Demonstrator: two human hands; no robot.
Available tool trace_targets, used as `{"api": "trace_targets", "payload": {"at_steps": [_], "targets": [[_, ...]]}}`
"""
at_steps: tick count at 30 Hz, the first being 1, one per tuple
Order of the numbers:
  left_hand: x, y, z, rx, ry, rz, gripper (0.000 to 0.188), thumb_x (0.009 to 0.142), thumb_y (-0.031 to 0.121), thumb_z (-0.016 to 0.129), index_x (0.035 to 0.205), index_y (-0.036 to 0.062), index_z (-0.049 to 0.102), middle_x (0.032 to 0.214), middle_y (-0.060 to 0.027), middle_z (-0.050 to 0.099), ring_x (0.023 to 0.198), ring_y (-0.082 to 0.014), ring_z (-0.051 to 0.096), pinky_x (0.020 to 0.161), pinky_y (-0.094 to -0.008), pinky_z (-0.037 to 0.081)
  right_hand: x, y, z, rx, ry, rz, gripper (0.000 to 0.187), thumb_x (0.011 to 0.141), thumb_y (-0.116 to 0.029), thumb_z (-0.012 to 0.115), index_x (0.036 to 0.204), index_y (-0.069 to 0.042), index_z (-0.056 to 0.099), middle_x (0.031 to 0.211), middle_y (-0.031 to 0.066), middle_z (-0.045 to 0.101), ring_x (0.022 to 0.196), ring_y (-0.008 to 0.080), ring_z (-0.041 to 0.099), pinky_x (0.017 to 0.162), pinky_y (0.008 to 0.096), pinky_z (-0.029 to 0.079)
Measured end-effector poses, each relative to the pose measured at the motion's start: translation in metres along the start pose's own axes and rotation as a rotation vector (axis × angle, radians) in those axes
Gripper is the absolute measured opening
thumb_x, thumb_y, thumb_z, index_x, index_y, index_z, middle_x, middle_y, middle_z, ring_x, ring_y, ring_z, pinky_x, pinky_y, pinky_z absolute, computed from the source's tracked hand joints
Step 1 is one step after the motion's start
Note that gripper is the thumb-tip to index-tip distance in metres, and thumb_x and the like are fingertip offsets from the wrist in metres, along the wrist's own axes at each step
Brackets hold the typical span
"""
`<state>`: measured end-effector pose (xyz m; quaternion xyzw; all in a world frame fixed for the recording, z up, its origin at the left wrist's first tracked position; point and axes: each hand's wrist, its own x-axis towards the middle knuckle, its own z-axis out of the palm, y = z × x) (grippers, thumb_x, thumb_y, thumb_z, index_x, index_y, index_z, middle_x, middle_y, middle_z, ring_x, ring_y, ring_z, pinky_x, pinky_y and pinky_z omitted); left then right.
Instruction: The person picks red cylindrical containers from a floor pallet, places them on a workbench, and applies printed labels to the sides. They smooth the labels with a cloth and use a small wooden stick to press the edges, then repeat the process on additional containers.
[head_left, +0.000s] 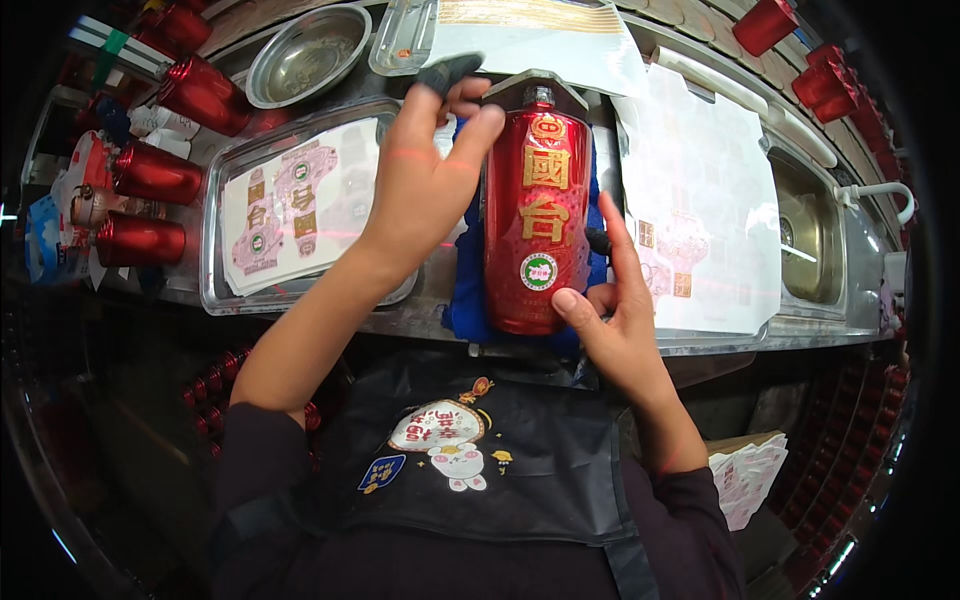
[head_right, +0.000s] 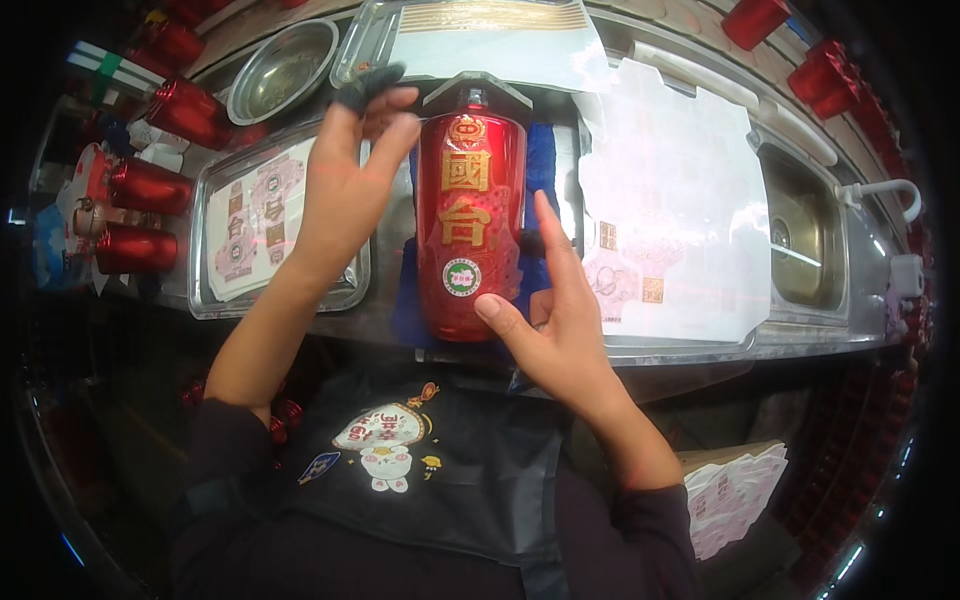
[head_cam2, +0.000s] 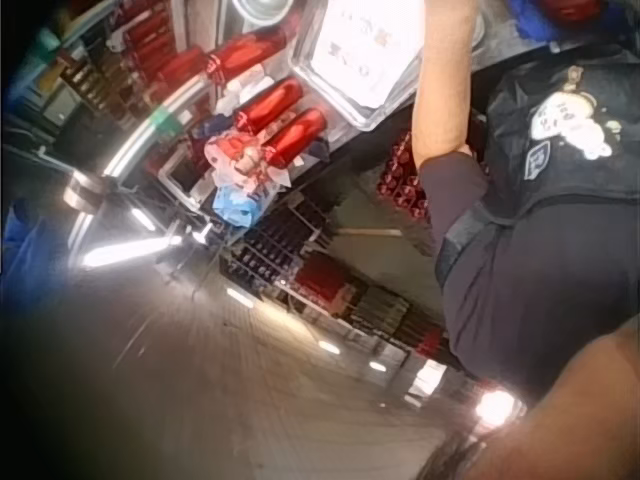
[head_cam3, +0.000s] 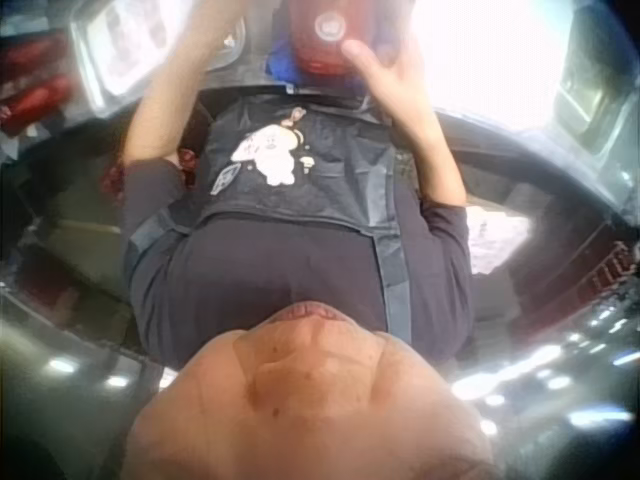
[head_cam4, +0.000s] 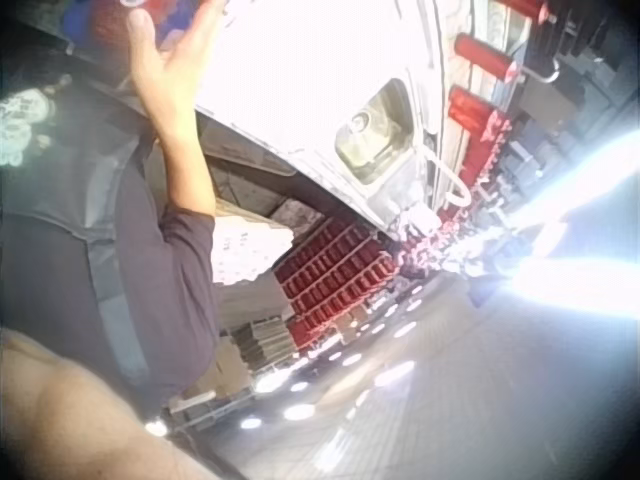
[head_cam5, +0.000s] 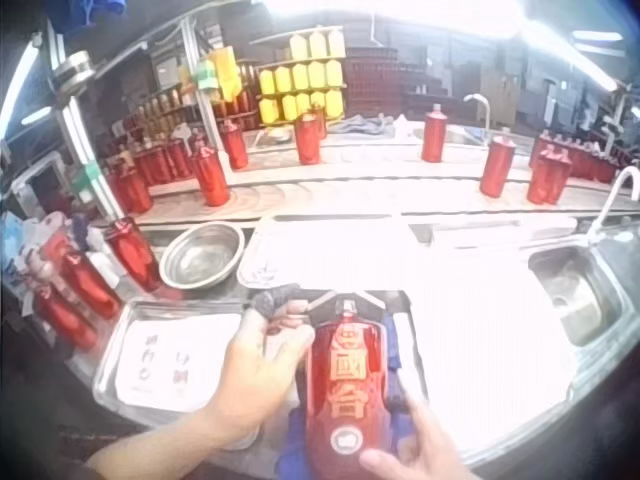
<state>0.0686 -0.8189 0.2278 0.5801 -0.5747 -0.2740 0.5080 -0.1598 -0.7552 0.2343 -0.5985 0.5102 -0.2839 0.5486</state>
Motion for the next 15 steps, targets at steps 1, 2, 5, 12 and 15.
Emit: {"api": "trace_targets", "payload": {"at_steps": [1,2,5,12,15], "targets": [[-0.017,-0.005,-0.004,-0.08,-0.046,-0.019,0.048,0.093,0.016,0.07,0.135,-0.0004,0.054,0.125,-0.013,0.064,0.116,-0.02,0.058,0.102,-0.034,0.044,-0.001,-0.002,-0.005,-0.076,0.014,-0.015,0.089,0.086,-0.026,0.078,0.158,-0.008,0.029,0.13,0.0136,0.054,0.085,0.011,0.051,0.066,0.023,0.042],[-0.037,-0.013,-0.008,-0.159,-0.091,-0.039,0.056,0.093,0.023,0.072,0.137,-0.004,0.05,0.131,-0.0184,0.061,0.126,-0.0252,0.056,0.11,-0.0376,0.04,-0.001,-0.004,-0.009,-0.154,0.027,-0.031,0.087,0.087,-0.027,0.077,0.158,-0.009,0.031,0.127,0.0134,0.055,0.085,0.0125,0.051,0.069,0.0243,0.043],[-0.08,-0.003,-0.004,-0.325,-0.308,-0.132,0.087,0.093,0.031,0.073,0.155,-0.0043,0.022,0.153,-0.0241,0.041,0.143,-0.0298,0.039,0.117,-0.0409,0.03,0.008,-0.004,-0.01,-0.305,0.032,-0.26,0.08,0.087,-0.028,0.077,0.155,-0.013,0.039,0.122,0.016,0.058,0.087,0.0215,0.052,0.078,0.0314,0.047],[-0.084,0.001,-0.006,-0.318,-0.453,-0.207,0.098,0.092,0.022,0.073,0.158,-0.006,0.006,0.164,-0.0228,0.016,0.153,-0.03,0.018,0.124,-0.0414,0.015,0.016,-0.006,-0.013,-0.426,-0.069,-0.273,0.076,0.085,-0.033,0.077,0.153,-0.023,0.044,0.124,0.0186,0.059,0.092,0.0303,0.056,0.085,0.0372,0.049],[-0.084,0.001,-0.002,-0.309,-0.375,-0.15,0.093,0.091,0.028,0.075,0.154,-0.0072,0.016,0.156,-0.0255,0.032,0.147,-0.0314,0.031,0.12,-0.041,0.025,0.016,-0.007,-0.013,-0.409,-0.073,-0.249,0.076,0.086,-0.035,0.076,0.154,-0.023,0.044,0.117,0.0182,0.059,0.088,0.0294,0.054,0.083,0.0374,0.048]]}}
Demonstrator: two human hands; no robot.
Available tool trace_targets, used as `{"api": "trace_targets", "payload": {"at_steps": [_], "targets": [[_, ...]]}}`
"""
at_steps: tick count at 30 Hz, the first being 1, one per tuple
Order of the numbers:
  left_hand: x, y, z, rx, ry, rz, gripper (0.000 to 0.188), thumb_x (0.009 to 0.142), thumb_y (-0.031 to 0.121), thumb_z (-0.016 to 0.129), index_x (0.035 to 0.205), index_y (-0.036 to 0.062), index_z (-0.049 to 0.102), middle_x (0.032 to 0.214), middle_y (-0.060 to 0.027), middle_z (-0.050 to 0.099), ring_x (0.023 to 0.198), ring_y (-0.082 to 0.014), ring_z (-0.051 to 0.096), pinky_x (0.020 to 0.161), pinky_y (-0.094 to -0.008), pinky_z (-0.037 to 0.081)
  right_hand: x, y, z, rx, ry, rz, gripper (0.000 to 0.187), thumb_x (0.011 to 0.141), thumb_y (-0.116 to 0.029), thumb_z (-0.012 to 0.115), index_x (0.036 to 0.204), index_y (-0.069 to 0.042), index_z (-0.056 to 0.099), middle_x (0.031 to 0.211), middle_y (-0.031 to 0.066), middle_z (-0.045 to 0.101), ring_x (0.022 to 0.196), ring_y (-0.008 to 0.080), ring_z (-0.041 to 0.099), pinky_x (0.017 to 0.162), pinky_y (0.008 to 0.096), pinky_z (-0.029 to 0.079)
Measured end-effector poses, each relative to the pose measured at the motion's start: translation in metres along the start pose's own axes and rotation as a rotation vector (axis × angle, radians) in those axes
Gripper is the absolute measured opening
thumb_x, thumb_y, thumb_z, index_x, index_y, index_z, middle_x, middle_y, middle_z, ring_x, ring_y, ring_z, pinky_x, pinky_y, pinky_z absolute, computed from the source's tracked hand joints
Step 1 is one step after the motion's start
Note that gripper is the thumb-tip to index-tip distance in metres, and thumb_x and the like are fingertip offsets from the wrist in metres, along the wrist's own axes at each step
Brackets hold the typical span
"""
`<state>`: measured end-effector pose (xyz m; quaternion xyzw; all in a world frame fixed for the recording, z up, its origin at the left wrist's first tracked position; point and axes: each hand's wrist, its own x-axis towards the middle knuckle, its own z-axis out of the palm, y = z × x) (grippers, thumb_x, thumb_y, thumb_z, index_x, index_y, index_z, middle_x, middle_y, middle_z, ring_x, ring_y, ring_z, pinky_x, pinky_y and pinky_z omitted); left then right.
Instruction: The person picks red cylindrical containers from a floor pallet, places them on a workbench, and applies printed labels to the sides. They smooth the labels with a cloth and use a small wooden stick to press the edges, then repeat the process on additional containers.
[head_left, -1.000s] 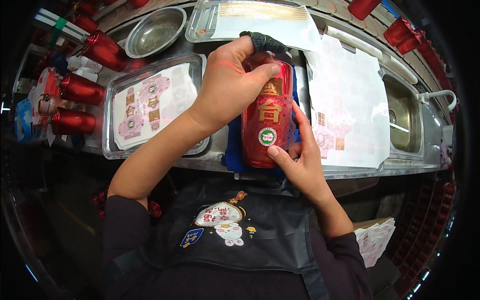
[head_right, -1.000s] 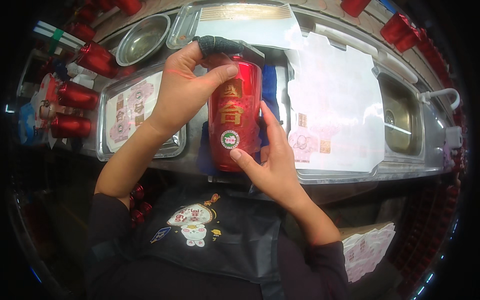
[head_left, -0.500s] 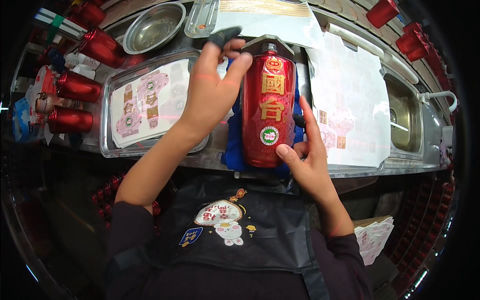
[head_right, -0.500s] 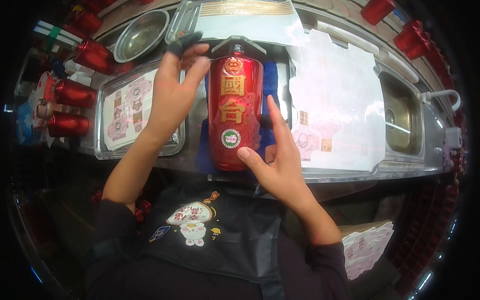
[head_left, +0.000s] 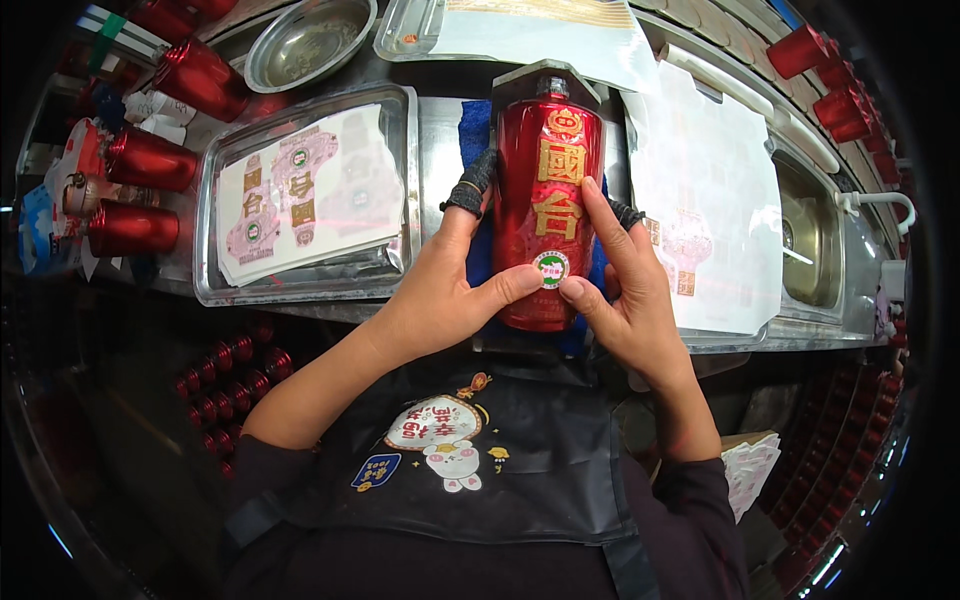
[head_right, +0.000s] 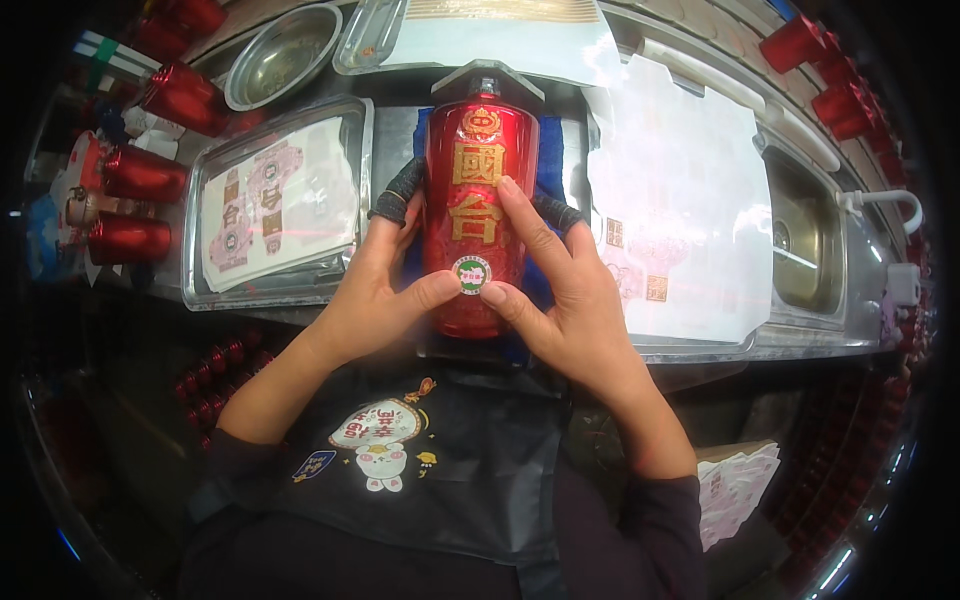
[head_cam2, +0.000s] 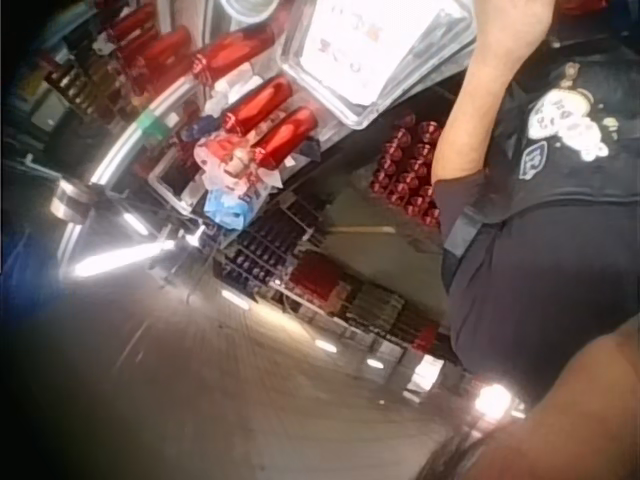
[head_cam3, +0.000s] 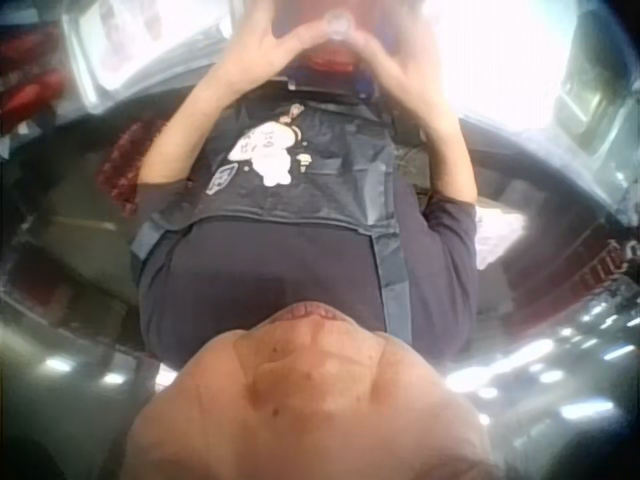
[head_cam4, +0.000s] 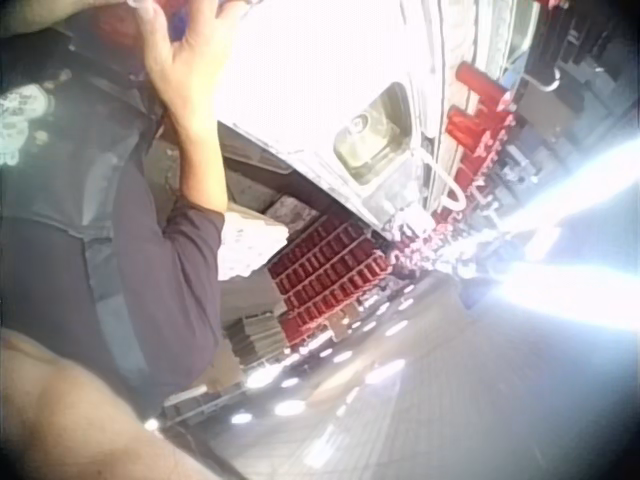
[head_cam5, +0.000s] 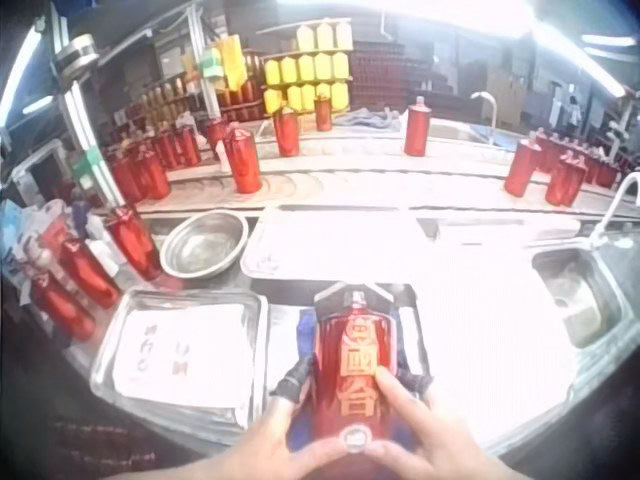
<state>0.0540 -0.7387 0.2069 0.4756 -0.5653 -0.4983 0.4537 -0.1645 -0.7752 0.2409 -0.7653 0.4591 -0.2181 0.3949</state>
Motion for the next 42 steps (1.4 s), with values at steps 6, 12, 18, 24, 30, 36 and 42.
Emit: {"api": "trace_targets", "payload": {"at_steps": [6,12,18,24,30,36,42], "targets": [[0.0,-0.005,0.003,-0.108,0.06,0.006,0.087,0.093,0.028,0.074,0.152,-0.0082,0.022,0.151,-0.0265,0.039,0.143,-0.03,0.038,0.117,-0.0404,0.031,0.013,-0.009,-0.012,-0.132,0.062,-0.036,0.077,0.085,-0.04,0.076,0.154,-0.027,0.043,0.093,0.0177,0.053,0.082,0.0307,0.055,0.076,0.0372,0.048],[0.002,-0.003,0.008,-0.135,0.077,-0.011,0.082,0.094,0.026,0.073,0.151,-0.0086,0.024,0.149,-0.0261,0.042,0.141,-0.0295,0.041,0.116,-0.0395,0.032,0.036,0.0,-0.007,-0.234,0.12,-0.217,0.08,0.083,-0.043,0.076,0.155,-0.025,0.043,0.089,0.0074,0.046,0.071,0.0176,0.042,0.068,0.0293,0.042],[0.001,-0.005,0.007,-0.129,0.077,-0.026,0.082,0.094,0.026,0.072,0.151,-0.0085,0.024,0.149,-0.0258,0.042,0.14,-0.0292,0.042,0.116,-0.0393,0.033,0.036,-0.008,-0.009,-0.211,0.056,-0.109,0.081,0.083,-0.044,0.076,0.155,-0.026,0.042,0.094,0.0104,0.05,0.075,0.0203,0.046,0.071,0.0315,0.044],[0.001,-0.001,0.007,-0.135,0.067,-0.012,0.084,0.094,0.025,0.072,0.152,-0.0077,0.022,0.151,-0.025,0.04,0.141,-0.0291,0.04,0.117,-0.0399,0.032,0.034,-0.01,-0.011,-0.262,0.021,-0.094,0.083,0.083,-0.042,0.076,0.156,-0.023,0.039,0.1,0.0126,0.054,0.074,0.0193,0.045,0.071,0.0314,0.044],[0.015,0.002,0.0,-0.268,0.068,-0.044,0.084,0.094,0.022,0.072,0.154,-0.0063,0.02,0.155,-0.0264,0.034,0.146,-0.0305,0.034,0.12,-0.0402,0.027,0.039,-0.001,-0.009,0.05,0.09,-0.025,0.082,0.089,-0.037,0.072,0.158,-0.014,0.035,0.127,0.0231,0.058,0.096,0.0258,0.06,0.081,0.0345,0.051],[0.047,0.007,-0.008,-0.452,0.239,-0.174,0.048,0.098,0.017,0.066,0.133,-0.0039,0.042,0.148,-0.0246,0.047,0.133,-0.0242,0.051,0.114,-0.0381,0.039,0.06,0.009,-0.011,0.576,0.17,0.211,0.053,0.098,-0.027,0.066,0.141,0.0,0.049,0.125,0.0155,0.06,0.107,0.0148,0.06,0.091,0.0287,0.05],[0.063,0.024,0.001,-0.476,0.246,-0.197,0.052,0.095,0.017,0.07,0.135,-0.0026,0.042,0.135,-0.0204,0.058,0.124,-0.0217,0.058,0.106,-0.0346,0.046,0.072,0.001,-0.001,0.525,0.251,0.205,0.048,0.093,-0.026,0.074,0.126,0.0,0.052,0.116,0.0111,0.06,0.085,0.011,0.064,0.071,0.0229,0.053]]}}
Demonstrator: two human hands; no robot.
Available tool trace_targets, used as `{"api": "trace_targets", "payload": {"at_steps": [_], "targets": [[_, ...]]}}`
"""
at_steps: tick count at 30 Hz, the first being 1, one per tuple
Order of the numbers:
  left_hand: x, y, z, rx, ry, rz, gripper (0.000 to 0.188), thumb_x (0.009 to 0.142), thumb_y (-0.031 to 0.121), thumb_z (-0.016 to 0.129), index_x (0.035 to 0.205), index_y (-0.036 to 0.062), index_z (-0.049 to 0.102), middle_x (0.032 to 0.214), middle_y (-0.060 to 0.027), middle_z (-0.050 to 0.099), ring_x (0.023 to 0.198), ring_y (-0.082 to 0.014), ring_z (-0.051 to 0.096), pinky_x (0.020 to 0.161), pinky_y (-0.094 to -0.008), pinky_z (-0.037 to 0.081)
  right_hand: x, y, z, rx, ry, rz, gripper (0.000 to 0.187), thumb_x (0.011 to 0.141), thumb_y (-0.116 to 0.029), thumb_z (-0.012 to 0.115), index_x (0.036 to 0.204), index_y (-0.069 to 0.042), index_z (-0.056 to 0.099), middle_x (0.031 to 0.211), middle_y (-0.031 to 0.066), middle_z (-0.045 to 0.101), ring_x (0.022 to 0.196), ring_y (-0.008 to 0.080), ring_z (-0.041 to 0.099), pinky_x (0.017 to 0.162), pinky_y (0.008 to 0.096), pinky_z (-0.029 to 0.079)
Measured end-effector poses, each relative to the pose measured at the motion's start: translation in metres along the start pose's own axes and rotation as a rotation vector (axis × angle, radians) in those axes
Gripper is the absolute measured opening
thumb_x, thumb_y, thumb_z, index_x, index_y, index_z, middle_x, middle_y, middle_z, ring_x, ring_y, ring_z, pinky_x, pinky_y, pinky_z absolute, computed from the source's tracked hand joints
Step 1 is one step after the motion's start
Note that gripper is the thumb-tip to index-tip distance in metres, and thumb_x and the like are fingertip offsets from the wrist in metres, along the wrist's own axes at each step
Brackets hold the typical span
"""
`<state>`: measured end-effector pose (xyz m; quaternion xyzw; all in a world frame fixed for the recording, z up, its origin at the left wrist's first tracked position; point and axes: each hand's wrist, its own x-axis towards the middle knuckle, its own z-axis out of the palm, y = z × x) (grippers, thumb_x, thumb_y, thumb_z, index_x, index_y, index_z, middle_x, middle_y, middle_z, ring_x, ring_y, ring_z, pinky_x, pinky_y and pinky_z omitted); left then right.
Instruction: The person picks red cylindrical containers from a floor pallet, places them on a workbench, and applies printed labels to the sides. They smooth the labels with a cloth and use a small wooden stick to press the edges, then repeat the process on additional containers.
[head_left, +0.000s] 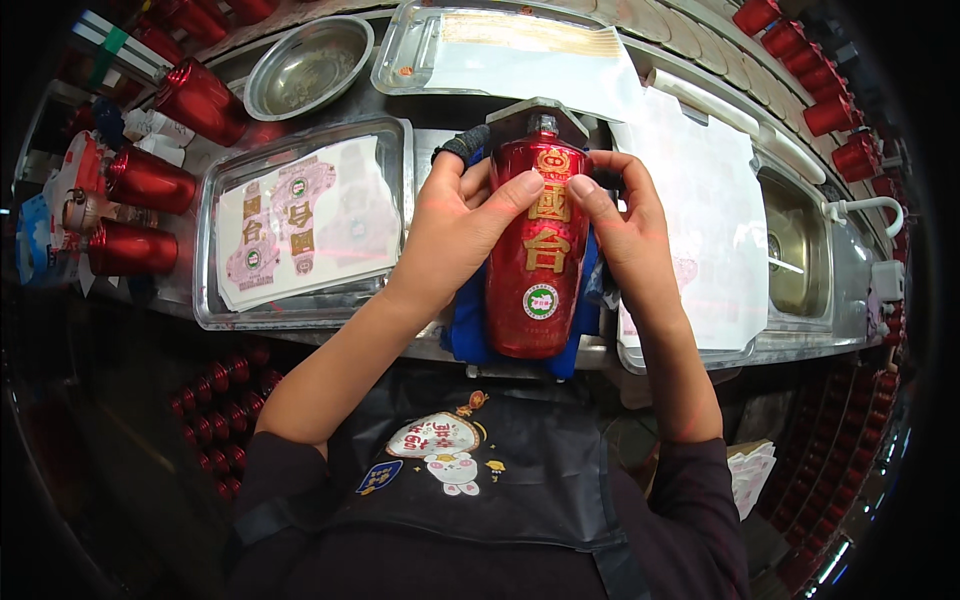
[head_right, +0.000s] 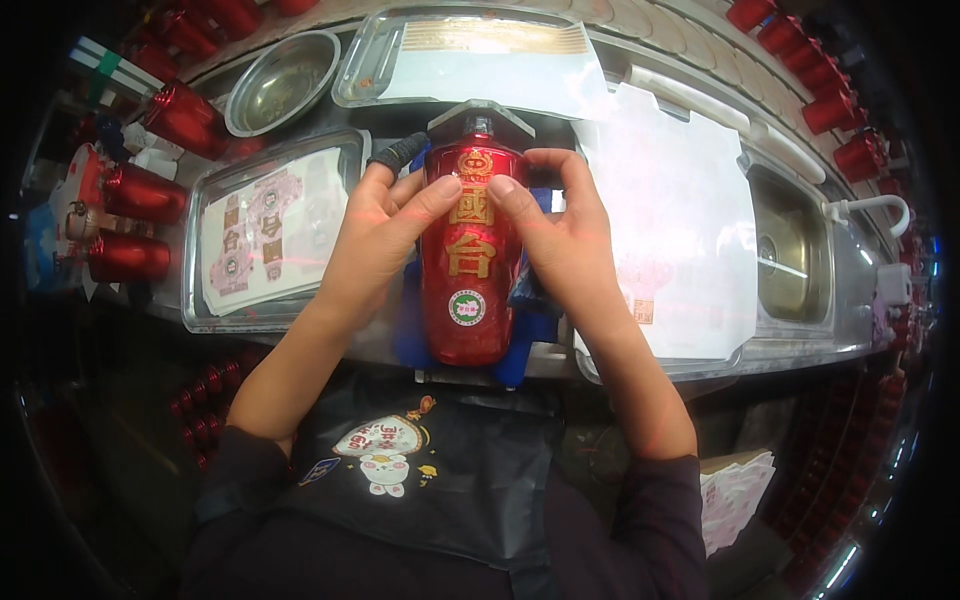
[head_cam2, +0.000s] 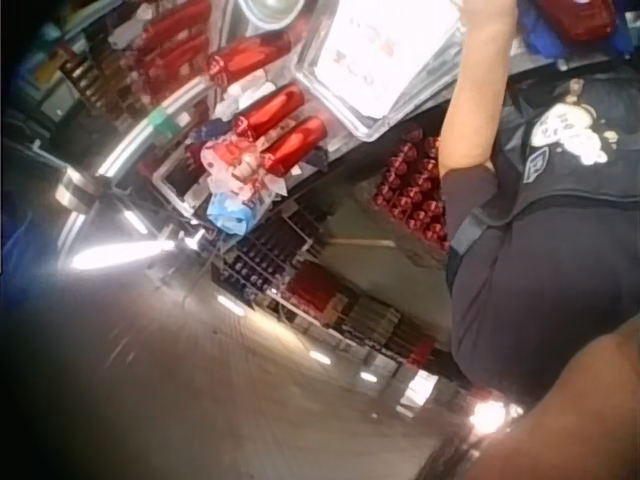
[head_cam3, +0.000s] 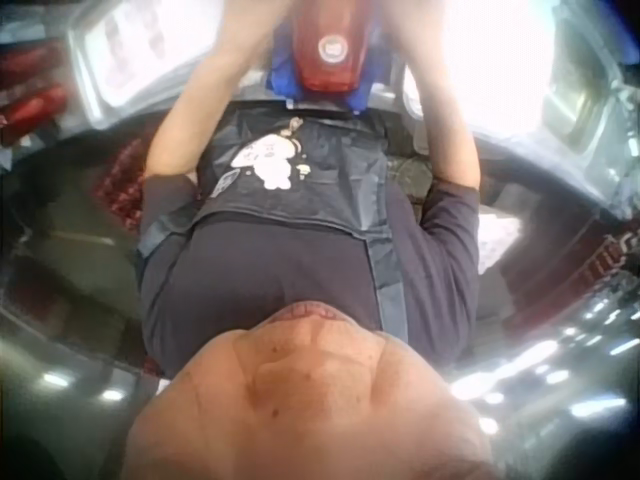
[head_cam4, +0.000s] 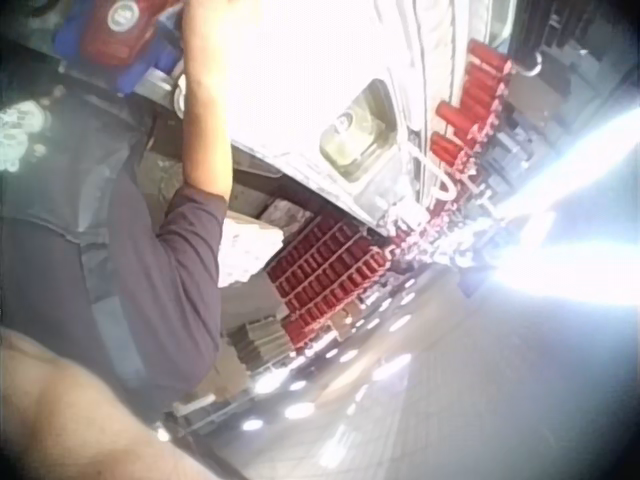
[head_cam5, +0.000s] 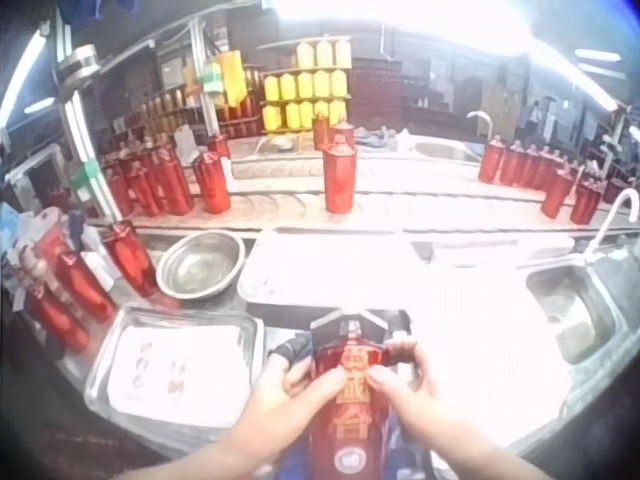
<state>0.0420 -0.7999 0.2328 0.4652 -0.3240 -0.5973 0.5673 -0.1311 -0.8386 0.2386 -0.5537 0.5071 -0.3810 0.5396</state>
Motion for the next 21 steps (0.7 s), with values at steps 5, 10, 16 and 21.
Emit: {"api": "trace_targets", "payload": {"at_steps": [5,10,16,21], "targets": [[0.002,-0.005,0.002,-0.017,0.004,0.016,0.049,0.095,0.014,0.071,0.131,-0.0033,0.043,0.129,-0.0199,0.062,0.118,-0.0201,0.061,0.102,-0.0326,0.049,0.001,0.005,-0.001,-0.006,-0.003,-0.029,0.046,0.093,-0.023,0.074,0.126,0.0,0.052,0.115,0.0112,0.061,0.079,0.0094,0.065,0.067,0.0216,0.052],[0.003,-0.005,0.003,-0.058,0.017,0.04,0.043,0.093,0.016,0.074,0.11,-0.0036,0.041,0.124,-0.0222,0.062,0.111,-0.0203,0.064,0.092,-0.0312,0.056,0.001,0.001,0.0,0.027,-0.004,-0.008,0.044,0.092,-0.022,0.074,0.124,0.0,0.052,0.112,0.0107,0.062,0.077,0.0085,0.064,0.065,0.0216,0.052],[0.004,0.001,0.008,-0.033,0.04,0.004,0.043,0.092,0.016,0.075,0.108,-0.0033,0.04,0.118,-0.0215,0.064,0.104,-0.0188,0.066,0.084,-0.0306,0.058,0.006,-0.002,0.003,-0.03,0.017,0.018,0.047,0.089,-0.023,0.077,0.122,0.0,0.051,0.109,0.0117,0.063,0.074,0.0086,0.064,0.062,0.0221,0.052],[0.002,0.003,0.009,0.008,0.042,-0.015,0.043,0.093,0.017,0.074,0.112,-0.0043,0.042,0.119,-0.0209,0.066,0.108,-0.0196,0.065,0.092,-0.0322,0.054,0.006,0.0,0.004,0.019,-0.003,0.023,0.05,0.088,-0.024,0.078,0.123,0.0,0.05,0.109,0.0125,0.063,0.071,0.0095,0.064,0.059,0.0223,0.052]]}}
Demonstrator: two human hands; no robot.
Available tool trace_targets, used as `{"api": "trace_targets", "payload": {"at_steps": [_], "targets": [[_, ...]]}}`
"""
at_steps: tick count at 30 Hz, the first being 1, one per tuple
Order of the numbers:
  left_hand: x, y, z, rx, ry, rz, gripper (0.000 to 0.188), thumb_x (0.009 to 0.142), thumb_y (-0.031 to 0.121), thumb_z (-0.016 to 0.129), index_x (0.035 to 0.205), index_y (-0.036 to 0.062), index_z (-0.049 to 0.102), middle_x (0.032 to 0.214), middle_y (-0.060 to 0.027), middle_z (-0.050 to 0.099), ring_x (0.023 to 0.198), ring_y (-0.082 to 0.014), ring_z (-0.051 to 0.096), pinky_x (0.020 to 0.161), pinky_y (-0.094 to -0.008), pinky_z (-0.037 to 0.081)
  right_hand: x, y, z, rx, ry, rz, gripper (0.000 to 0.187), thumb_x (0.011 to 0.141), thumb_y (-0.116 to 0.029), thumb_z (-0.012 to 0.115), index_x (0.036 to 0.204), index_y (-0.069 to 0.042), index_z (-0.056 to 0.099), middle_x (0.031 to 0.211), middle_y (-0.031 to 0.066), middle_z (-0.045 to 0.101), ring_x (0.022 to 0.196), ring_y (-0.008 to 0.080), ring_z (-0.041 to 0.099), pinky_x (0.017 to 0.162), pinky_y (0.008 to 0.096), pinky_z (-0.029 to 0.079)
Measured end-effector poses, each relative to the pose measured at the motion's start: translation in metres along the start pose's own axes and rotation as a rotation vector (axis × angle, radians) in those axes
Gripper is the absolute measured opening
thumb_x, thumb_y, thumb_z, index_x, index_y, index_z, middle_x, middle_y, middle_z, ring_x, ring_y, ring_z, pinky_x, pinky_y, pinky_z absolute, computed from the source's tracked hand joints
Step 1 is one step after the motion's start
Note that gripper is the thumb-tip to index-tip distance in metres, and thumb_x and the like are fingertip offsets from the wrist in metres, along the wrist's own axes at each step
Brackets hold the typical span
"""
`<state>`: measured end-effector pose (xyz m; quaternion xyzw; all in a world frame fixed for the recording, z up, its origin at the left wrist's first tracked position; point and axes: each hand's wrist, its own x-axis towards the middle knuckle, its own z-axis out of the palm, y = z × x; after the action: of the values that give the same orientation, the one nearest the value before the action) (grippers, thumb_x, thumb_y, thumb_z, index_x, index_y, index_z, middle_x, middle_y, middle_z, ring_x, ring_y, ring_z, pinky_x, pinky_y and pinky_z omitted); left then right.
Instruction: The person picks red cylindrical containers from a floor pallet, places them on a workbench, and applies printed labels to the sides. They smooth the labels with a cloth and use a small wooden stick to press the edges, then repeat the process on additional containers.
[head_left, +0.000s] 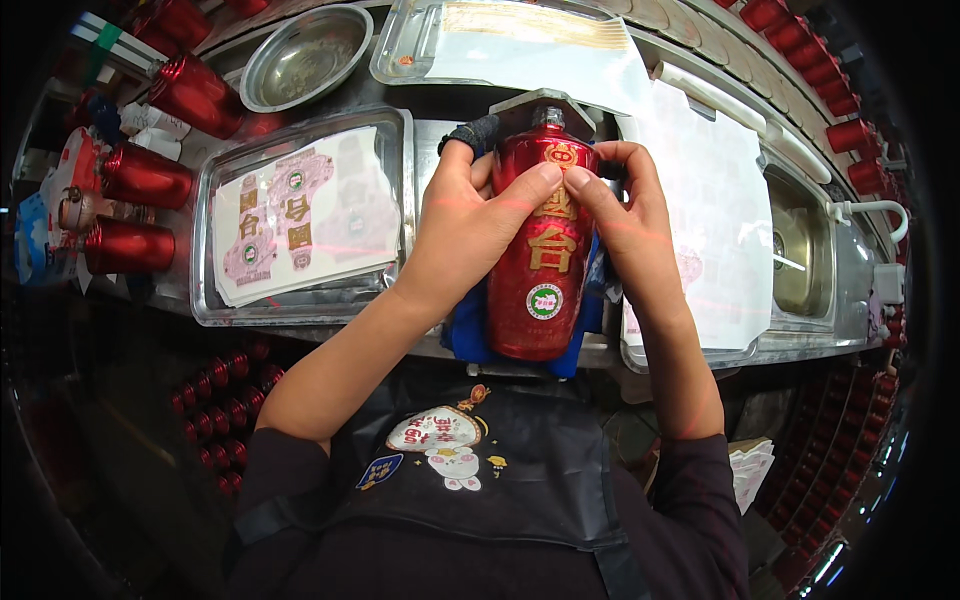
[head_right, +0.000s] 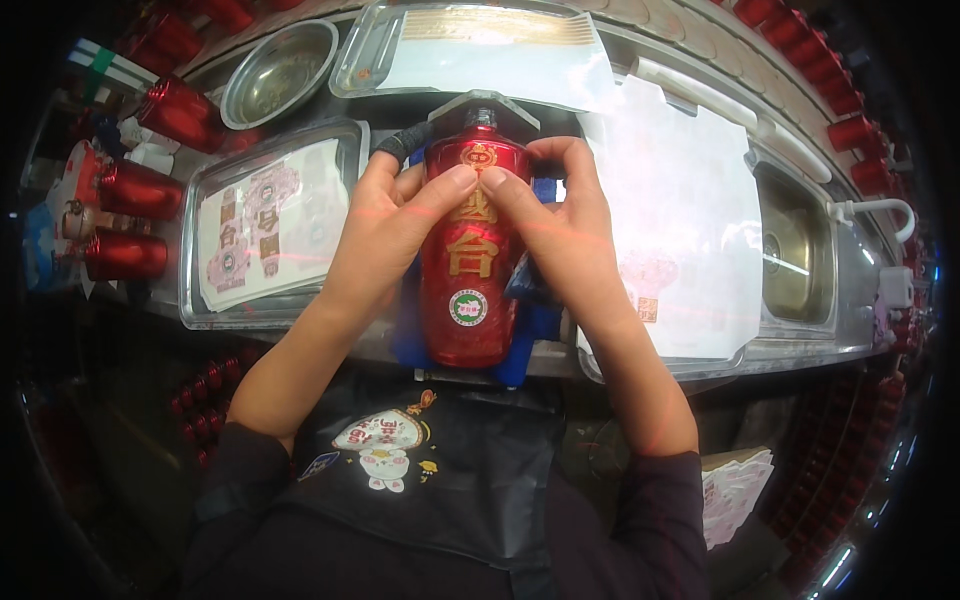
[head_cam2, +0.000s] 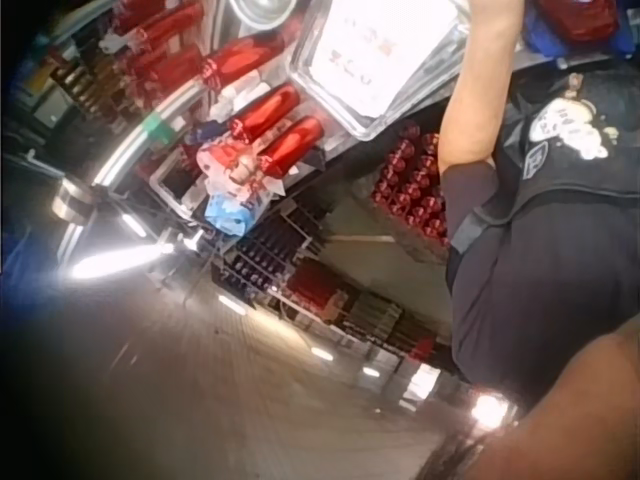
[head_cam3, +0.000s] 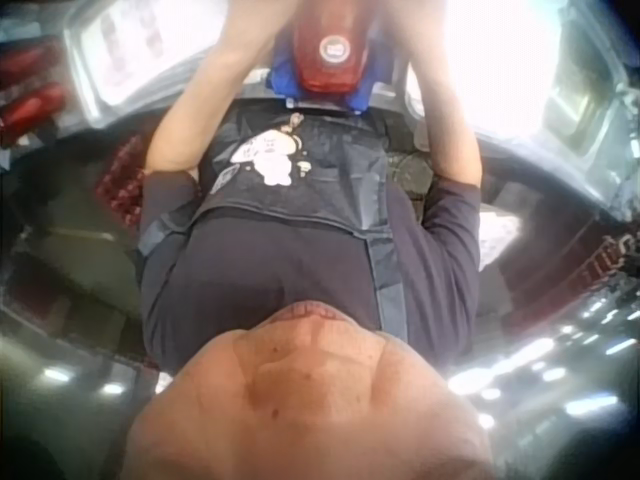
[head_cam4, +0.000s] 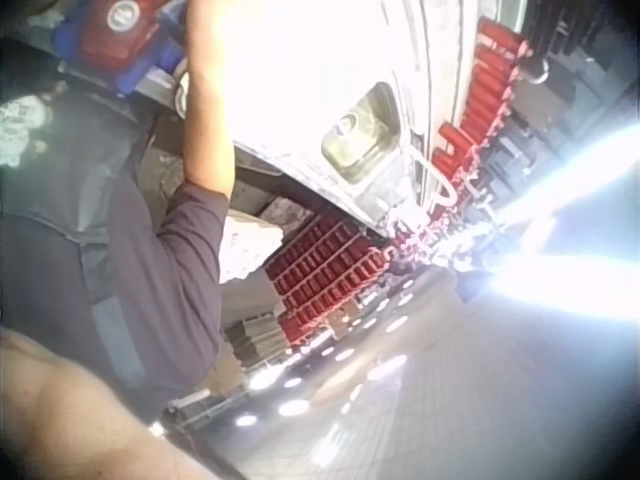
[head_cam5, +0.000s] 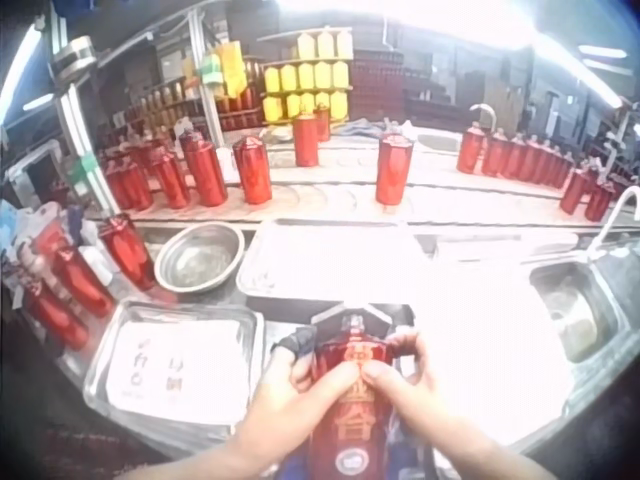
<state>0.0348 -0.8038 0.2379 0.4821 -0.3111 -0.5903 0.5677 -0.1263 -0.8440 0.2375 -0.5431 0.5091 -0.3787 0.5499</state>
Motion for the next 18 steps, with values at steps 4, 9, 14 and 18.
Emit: {"api": "trace_targets", "payload": {"at_steps": [4,9,14,18], "targets": [[0.001,0.0,-0.001,-0.009,0.009,-0.019,0.044,0.093,0.015,0.073,0.119,-0.004,0.042,0.122,-0.0205,0.065,0.111,-0.02,0.064,0.095,-0.0326,0.053,0.001,0.001,-0.002,0.014,-0.017,0.019,0.05,0.09,-0.023,0.076,0.125,0.0,0.05,0.113,0.0125,0.061,0.085,0.0111,0.064,0.07,0.0245,0.054],[-0.014,-0.001,-0.012,-0.058,-0.05,-0.048,0.056,0.091,0.014,0.076,0.129,-0.0059,0.04,0.139,-0.0249,0.053,0.127,-0.0253,0.056,0.104,-0.0356,0.05,-0.014,0.011,-0.02,0.112,-0.113,0.084,0.052,0.095,-0.028,0.07,0.134,-0.001,0.049,0.101,0.0051,0.055,0.087,0.0092,0.053,0.074,0.0242,0.044],[-0.025,-0.018,-0.021,-0.043,-0.109,0.01,0.046,0.09,0.012,0.077,0.107,-0.0033,0.037,0.136,-0.0277,0.054,0.127,-0.0255,0.055,0.104,-0.0368,0.05,-0.031,0.018,-0.023,0.071,-0.171,0.05,0.056,0.098,-0.033,0.067,0.14,-0.003,0.046,0.076,-0.0048,0.051,0.055,0.0015,0.043,0.049,0.0179,0.032],[-0.023,-0.017,-0.02,-0.021,-0.108,0.0,0.045,0.09,0.013,0.077,0.099,0.0013,0.035,0.134,-0.0278,0.055,0.127,-0.0247,0.055,0.103,-0.0363,0.051,-0.029,0.022,-0.023,0.134,-0.179,0.081,0.06,0.094,-0.027,0.072,0.141,-0.001,0.045,0.124,0.0127,0.057,0.1,0.011,0.06,0.085,0.0256,0.05]]}}
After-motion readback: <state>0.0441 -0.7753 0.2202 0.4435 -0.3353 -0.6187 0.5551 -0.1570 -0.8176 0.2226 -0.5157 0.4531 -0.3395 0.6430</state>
